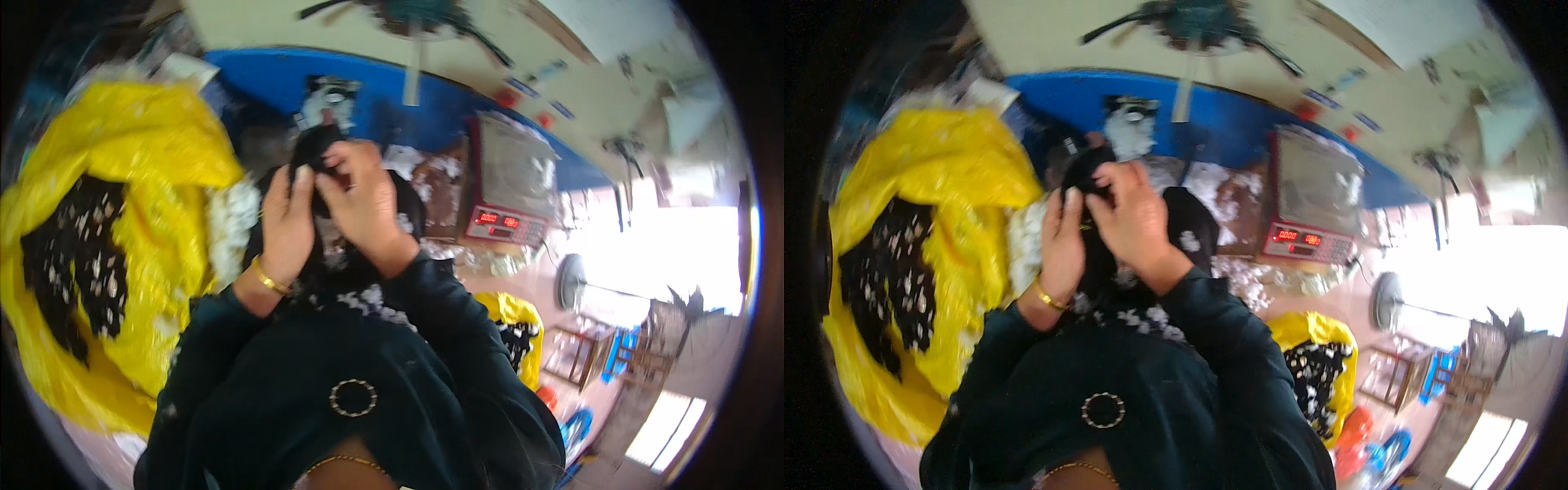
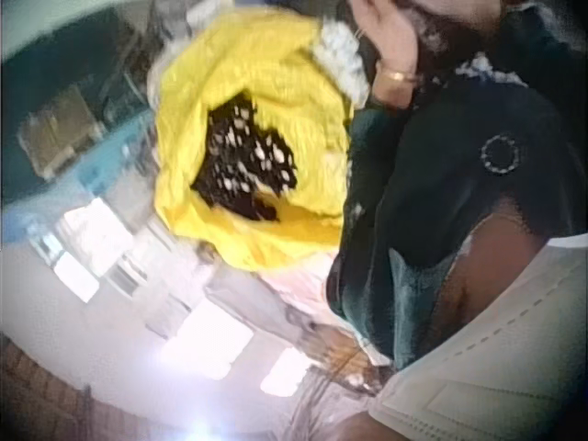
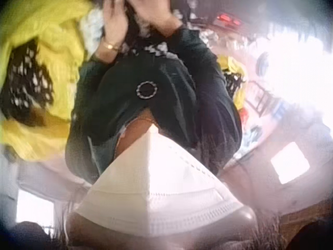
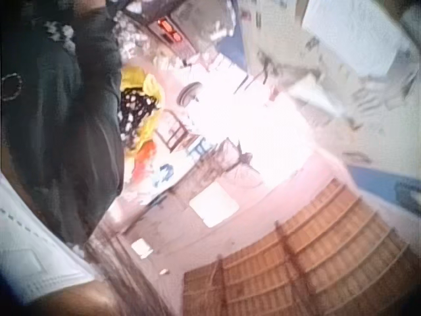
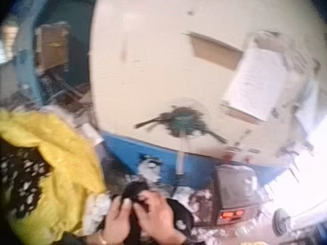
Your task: The person sits on the floor and repeatedly stuffs white cotton-like material into small black fabric pouches. They then place the filled pouches into a large yellow bag. The process is repeated continuously throughout the clip.
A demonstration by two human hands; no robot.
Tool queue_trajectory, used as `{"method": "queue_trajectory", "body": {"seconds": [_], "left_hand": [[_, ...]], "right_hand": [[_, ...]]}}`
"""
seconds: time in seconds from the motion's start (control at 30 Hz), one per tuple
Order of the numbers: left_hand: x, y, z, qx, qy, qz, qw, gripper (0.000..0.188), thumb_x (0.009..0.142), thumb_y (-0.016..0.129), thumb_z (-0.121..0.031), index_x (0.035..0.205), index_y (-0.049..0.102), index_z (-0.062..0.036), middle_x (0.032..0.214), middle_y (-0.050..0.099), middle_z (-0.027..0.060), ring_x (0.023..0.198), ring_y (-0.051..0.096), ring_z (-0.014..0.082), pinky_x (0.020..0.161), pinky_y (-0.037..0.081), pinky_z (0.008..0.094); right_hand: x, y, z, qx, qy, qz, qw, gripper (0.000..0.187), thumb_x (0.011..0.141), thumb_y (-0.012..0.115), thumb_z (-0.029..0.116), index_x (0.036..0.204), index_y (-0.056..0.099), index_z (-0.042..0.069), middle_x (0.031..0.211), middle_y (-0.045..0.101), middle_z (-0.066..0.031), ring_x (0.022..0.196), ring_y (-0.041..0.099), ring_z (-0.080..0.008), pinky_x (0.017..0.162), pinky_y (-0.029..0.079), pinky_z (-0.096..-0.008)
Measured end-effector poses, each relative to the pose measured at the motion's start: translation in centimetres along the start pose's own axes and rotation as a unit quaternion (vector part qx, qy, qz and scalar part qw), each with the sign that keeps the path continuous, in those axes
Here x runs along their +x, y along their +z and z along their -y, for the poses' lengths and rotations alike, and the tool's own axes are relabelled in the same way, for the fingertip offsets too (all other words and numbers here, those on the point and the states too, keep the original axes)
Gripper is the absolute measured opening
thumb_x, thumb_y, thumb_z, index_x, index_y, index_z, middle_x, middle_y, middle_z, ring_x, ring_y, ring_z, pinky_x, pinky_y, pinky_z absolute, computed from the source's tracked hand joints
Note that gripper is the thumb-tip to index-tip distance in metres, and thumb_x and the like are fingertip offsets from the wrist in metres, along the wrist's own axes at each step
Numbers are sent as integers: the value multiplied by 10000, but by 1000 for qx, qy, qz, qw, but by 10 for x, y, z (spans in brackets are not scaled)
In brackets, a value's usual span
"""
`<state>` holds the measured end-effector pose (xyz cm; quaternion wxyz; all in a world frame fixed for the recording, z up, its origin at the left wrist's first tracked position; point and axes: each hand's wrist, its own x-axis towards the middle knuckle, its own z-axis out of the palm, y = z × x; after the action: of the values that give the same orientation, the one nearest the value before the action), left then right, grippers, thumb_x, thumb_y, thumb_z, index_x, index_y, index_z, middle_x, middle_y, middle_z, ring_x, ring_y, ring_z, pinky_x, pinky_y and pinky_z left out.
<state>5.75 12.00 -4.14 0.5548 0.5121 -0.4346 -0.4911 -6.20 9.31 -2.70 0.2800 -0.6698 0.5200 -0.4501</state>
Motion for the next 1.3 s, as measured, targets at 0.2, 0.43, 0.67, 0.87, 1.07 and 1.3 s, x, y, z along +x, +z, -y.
{"method": "queue_trajectory", "body": {"seconds": [0.2,0.43,0.67,0.87,1.07,1.3], "left_hand": [[4,9,9,66,-42,38,996,570,977,495,-375,1404,394,-11,1387,440,208,1239,460,292,1023,390,363],[24,-9,34,255,173,182,934,419,1024,423,-267,1417,427,-123,1470,350,190,1357,369,303,1075,363,383],[56,-5,45,184,142,280,931,409,1009,435,-229,1414,435,-173,1515,278,142,1386,323,298,1095,346,395],[70,11,30,177,40,308,934,510,1009,355,-364,1453,327,-116,1454,359,126,1344,358,266,1113,292,414],[56,19,25,-18,-193,229,954,397,978,475,-305,1269,538,-43,1260,537,108,1165,511,205,990,413,359],[28,20,19,-298,-235,214,900,496,955,547,-192,1403,380,-58,1317,508,68,1174,516,180,985,428,344]], "right_hand": [[7,-11,-32,51,-5,8,999,147,697,678,102,823,625,49,840,618,-155,817,615,-345,684,499,-401],[3,-32,-45,31,120,74,989,194,690,728,175,830,721,42,804,691,-131,742,662,-300,662,523,-376],[-1,-51,-52,212,166,125,955,240,750,707,249,791,683,13,784,701,-102,730,677,-267,666,531,-356],[-3,-56,-40,137,63,165,975,177,809,629,214,883,639,54,695,669,-94,651,665,-269,627,514,-381],[1,-63,-31,-167,-53,350,920,309,788,686,322,951,634,64,877,661,-149,830,649,-361,682,520,-451],[13,-69,-37,-38,-66,209,975,298,865,618,333,835,559,42,790,593,-191,789,573,-417,643,452,-466]]}}
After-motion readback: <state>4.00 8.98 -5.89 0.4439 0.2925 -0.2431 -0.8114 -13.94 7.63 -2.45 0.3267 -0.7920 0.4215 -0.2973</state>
